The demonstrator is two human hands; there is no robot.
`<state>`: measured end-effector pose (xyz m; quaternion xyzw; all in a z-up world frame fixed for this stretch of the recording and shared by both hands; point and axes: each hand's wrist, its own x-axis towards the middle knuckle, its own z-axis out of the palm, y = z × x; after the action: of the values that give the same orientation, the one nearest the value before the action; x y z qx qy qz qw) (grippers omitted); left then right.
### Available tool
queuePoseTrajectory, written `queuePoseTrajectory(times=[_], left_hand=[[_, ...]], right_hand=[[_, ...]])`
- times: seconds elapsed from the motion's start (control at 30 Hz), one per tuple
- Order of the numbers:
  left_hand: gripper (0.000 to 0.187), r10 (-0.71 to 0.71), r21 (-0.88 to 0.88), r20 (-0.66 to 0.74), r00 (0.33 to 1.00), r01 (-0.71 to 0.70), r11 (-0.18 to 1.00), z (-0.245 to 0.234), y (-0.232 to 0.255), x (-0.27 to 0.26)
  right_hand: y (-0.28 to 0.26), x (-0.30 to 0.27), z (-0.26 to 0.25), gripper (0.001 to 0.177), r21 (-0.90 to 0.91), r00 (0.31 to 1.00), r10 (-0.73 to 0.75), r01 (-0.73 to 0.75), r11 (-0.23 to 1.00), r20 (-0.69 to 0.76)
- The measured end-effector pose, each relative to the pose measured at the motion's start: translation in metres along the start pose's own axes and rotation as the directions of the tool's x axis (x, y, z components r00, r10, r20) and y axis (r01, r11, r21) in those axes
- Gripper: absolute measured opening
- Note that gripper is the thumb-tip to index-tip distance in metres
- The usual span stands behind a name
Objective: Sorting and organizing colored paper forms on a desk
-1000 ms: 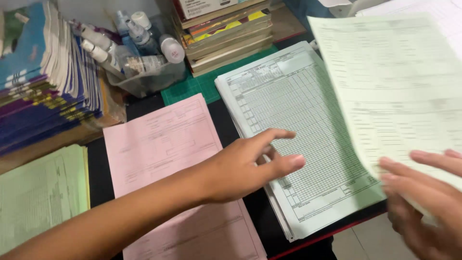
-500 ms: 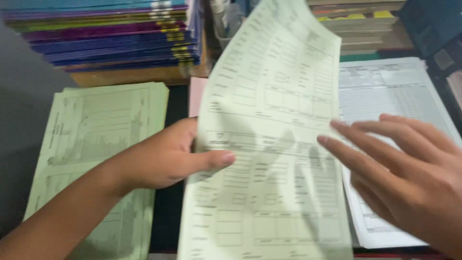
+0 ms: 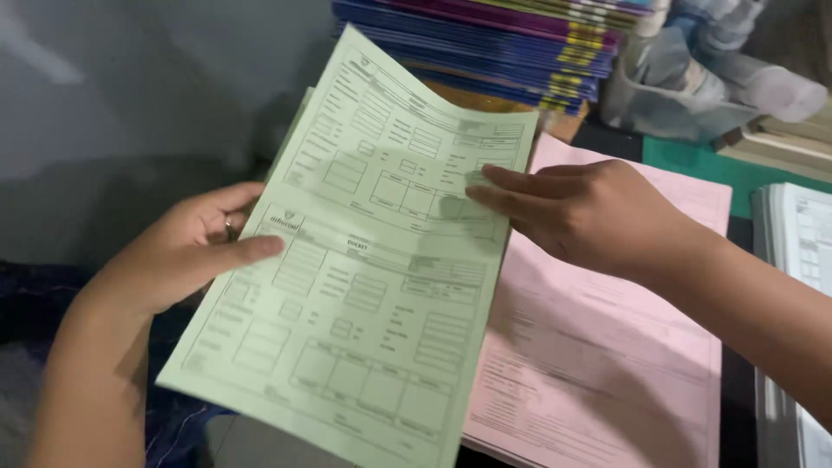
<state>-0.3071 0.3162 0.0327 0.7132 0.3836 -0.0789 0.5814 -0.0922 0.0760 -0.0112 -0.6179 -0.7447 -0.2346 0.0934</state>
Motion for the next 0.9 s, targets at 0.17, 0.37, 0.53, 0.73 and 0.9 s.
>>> queuePoseTrajectory(times=[0.17,0.37,0.53,0.73,0.9], left_hand=[[0.080,0.234,-0.128,-0.193,0.953,-0.261,0.957,-0.039,-0.058,0.009],[0.095,0.634,-0.353,0.006,0.773,-0.592,0.725,-0.044,-0.144,0.039],[0.116,0.657,-0.623,-0.058,0.751,-0.542,0.564,-0.017,-0.151,0.024],[0.104,0.704,-0.649,0.061,0.707,-0.508,0.566,-0.014,-0.125,0.021],[0.104,0.618,-0.383,0.173,0.766,-0.526,0.759,-0.031,-0.121,0.028]], right_hand=[[0.010,0.022,0.045,0.040,0.048,0.999,-0.038,0.037,0.998,0.015],[0.017,0.028,0.064,0.048,-0.075,0.992,-0.114,0.117,0.990,0.046],[0.018,0.031,0.064,0.042,-0.042,0.992,-0.089,0.093,0.995,0.094],[0.008,0.034,0.052,0.046,-0.076,0.989,-0.117,0.124,0.989,0.095],[0.001,0.026,0.065,0.046,-0.241,0.993,-0.058,0.083,0.967,0.107]])
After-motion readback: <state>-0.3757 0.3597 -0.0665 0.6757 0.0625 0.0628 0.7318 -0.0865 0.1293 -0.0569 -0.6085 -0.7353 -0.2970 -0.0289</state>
